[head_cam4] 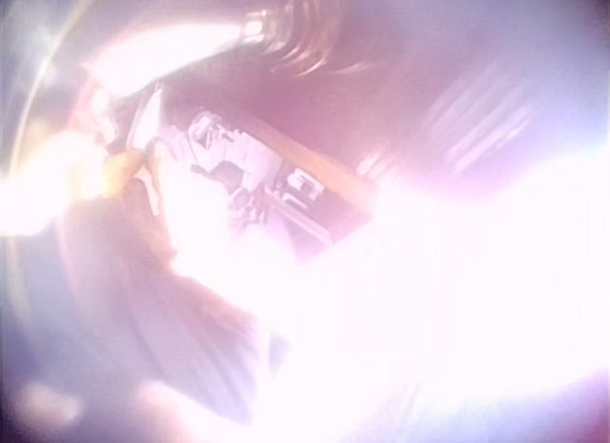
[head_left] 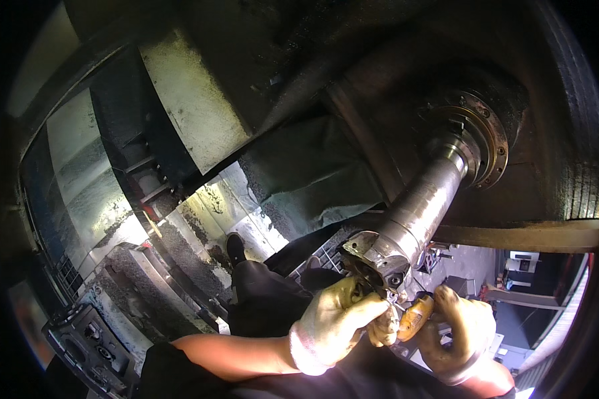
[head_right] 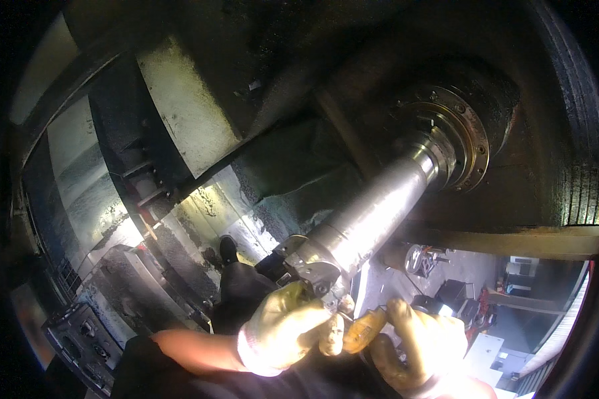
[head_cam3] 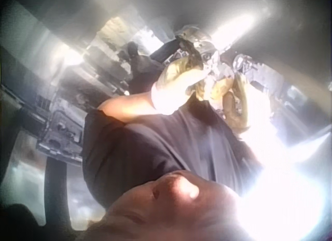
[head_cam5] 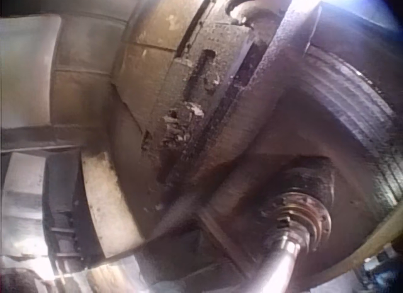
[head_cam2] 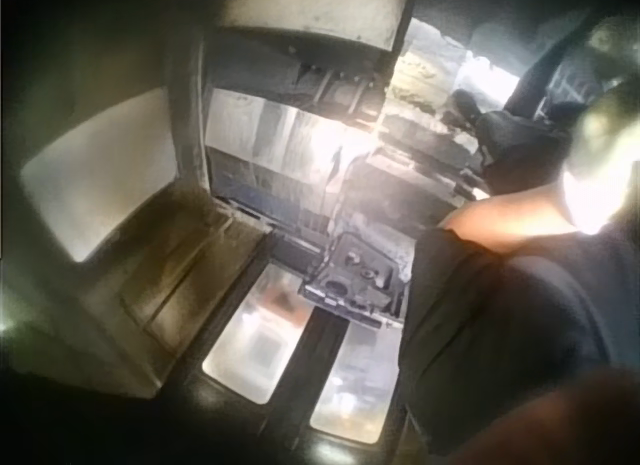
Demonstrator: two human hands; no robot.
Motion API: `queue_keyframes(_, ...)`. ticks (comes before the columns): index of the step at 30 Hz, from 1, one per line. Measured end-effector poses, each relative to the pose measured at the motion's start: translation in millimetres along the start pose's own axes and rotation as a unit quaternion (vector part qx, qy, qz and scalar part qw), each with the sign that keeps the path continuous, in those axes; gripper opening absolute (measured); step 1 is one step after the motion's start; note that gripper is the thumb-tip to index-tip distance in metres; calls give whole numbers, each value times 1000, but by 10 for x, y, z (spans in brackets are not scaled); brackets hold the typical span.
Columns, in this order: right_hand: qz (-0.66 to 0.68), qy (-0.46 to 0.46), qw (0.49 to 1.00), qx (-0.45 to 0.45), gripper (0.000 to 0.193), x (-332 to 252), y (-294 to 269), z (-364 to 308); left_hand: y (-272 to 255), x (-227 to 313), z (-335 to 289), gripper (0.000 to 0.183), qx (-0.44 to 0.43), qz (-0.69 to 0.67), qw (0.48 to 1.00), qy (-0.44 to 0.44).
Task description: The person uses a hex key to loosen screws on a large milling tool head, removes several metal cutting bits, and replaces them with new ones by hand.
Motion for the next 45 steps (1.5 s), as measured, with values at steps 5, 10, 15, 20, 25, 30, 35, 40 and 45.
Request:
queue_keyframes(5,-69,-49,996,-37,32,2,-113,91,11,-21,-17,20,-8,-19,1000,-4)
queue_keyframes(10,447,468,736,-198,34,59,-112,39,-104,-163,13,21,31,68,997,28)
queue_keyframes(15,-211,-47,966,142,32,-235,22,82,42,0,-8,21,8,-50,998,-48)
queue_keyframes(20,6,-14,996,-91,24,25,-146,64,-67,-57,-33,22,-2,-105,993,-62)
queue_keyframes(25,346,312,858,-216,32,134,-165,39,-156,-113,22,22,-17,-66,996,-57)
queue_keyframes(30,-175,-109,973,105,27,-110,-104,77,-24,-19,7,20,-20,-74,994,-71)
queue_keyframes(35,91,7,981,-173,30,57,-185,175,-57,7,-16,19,-28,-37,998,-39)
queue_keyframes(40,23,-21,991,-130,39,57,-245,129,-14,-5,4,20,-26,-73,996,-46)
queue_keyframes(45,-148,-104,983,11,38,-34,-138,88,-14,-18,10,19,-25,-85,995,-51)
Point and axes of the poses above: each hand's wrist, its own z-axis towards the middle knuckle, its own y-axis out of the palm, x = y × z, the point moved 2 cm from there along z, towards the middle knuckle, and after that the axes turned 3 degrees about y, right-handed, at the moved point
